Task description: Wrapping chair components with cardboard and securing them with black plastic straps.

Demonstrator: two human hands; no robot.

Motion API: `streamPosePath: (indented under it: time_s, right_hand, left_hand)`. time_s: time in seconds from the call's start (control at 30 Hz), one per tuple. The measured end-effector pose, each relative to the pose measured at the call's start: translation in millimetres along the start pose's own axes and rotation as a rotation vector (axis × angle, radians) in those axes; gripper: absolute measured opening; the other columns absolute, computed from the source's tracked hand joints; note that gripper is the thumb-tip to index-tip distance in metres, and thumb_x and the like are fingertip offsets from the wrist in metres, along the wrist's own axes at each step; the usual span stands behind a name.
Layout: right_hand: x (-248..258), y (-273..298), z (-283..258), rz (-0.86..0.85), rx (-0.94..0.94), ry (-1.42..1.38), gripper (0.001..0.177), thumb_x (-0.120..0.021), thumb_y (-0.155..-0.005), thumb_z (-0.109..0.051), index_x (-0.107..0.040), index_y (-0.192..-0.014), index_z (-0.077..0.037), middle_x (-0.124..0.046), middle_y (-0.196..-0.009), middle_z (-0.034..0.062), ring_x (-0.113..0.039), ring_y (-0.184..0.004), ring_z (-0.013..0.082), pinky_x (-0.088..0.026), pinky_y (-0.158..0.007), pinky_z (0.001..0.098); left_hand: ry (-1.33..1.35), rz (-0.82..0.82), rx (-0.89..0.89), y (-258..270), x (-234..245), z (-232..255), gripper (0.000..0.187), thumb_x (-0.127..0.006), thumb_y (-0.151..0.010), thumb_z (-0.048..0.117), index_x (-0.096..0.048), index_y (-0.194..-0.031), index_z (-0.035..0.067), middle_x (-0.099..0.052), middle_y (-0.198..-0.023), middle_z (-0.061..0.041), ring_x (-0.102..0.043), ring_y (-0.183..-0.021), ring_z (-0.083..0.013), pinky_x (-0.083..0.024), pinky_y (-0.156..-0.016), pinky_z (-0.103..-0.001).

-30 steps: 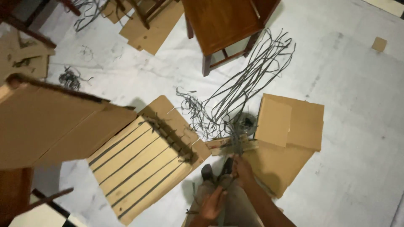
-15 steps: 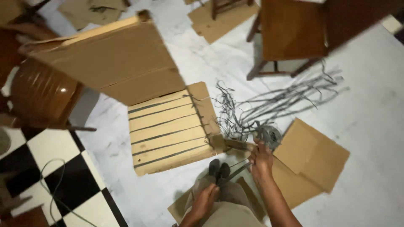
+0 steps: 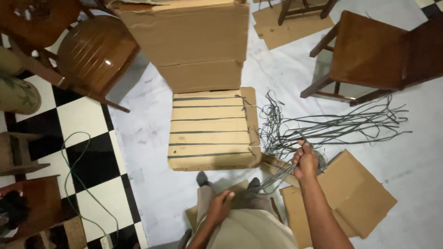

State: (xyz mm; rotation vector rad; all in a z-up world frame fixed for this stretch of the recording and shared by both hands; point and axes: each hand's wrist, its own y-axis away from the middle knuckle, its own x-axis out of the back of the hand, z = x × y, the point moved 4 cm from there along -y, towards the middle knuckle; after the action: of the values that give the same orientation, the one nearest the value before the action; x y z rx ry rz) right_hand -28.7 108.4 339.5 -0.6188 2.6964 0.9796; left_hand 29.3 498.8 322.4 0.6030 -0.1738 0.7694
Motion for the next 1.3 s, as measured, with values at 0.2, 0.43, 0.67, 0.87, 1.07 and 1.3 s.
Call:
streamPosePath:
  time_s: [0.2,0.43,0.67,0.87,1.07,1.3]
  right_hand:
    - [-76.4,7.9,20.0,-0.055,-0.019,-0.013,0.019,-0.049,-0.109,-0.027,-0.06,-0.109,-0.011,-0.039,-0.067,-0.0062,-0.034,-0.054,0.008,-0.033,-0.05,0.0264]
    - [-145.0,18.4,121.4,-0.057,-0.151,-0.053,0.018,-0.049,-0.108,-0.023,-0.062,-0.109,-0.011,-0.041,-0.068,-0.0064,-0.035,-0.055,0.0066,-0.031,-0.049,0.0235]
    - [-208.8,58.8,173.9,-0.052,-0.273,-0.06,0.022,-0.048,-0.106,-0.027,-0.059,-0.114,-0.011,-0.04,-0.068,-0.0073,-0.032,-0.052,0.0053,-0.03,-0.046,0.0221]
    - [-210.5,59.4,185.8,-0.015,-0.285,-0.133,0.019,-0.051,-0.104,-0.026,-0.059,-0.114,-0.012,-0.044,-0.069,-0.0057,-0.034,-0.051,0.0057,-0.028,-0.043,0.022]
    - [-171.5,-23.8,170.4,0.019,-0.205,-0.176,0.009,-0.05,-0.105,-0.025,-0.053,-0.101,-0.017,-0.048,-0.07,-0.0043,-0.037,-0.05,0.0069,-0.029,-0.041,0.023]
    - [-230.8,-32.9,0.5,0.029,0.075,-0.186,0.017,-0.049,-0.109,-0.025,-0.062,-0.109,-0.014,-0.05,-0.071,-0.0061,-0.036,-0.048,0.0049,-0.028,-0.039,0.0202]
  left_hand:
    - [0.3,0.42,0.265,-18.9,85.5,-229.9,0.041,-0.057,-0.101,0.039,-0.078,-0.11,0.005,-0.076,-0.088,-0.011,-0.067,-0.077,-0.0221,-0.054,-0.071,-0.037]
    - [0.138,0.336,0.706,7.1,247.6,-279.1,0.039,-0.06,-0.102,0.035,-0.073,-0.114,0.0,-0.074,-0.087,-0.011,-0.067,-0.075,-0.0199,-0.053,-0.073,-0.033]
    - [0.157,0.273,0.574,-18.2,364.5,-371.5,0.032,-0.063,-0.101,0.029,-0.072,-0.109,-0.001,-0.072,-0.08,-0.012,-0.066,-0.068,-0.0225,-0.054,-0.061,-0.037]
    - [-0.335,0.032,-0.408,-101.2,384.3,-333.5,0.019,-0.064,-0.096,0.026,-0.067,-0.103,0.009,-0.068,-0.094,-0.006,-0.063,-0.07,-0.0129,-0.053,-0.056,-0.027]
    - [0.234,0.265,0.238,-175.2,343.1,-279.3,0.027,-0.062,-0.097,0.026,-0.074,-0.099,0.002,-0.072,-0.077,-0.007,-0.064,-0.063,-0.0139,-0.053,-0.056,-0.031]
    - [-0.169,0.033,0.083,-199.6,298.5,-210.6,0.033,-0.063,-0.096,0.034,-0.074,-0.107,0.005,-0.073,-0.092,-0.013,-0.068,-0.076,-0.0256,-0.054,-0.069,-0.039]
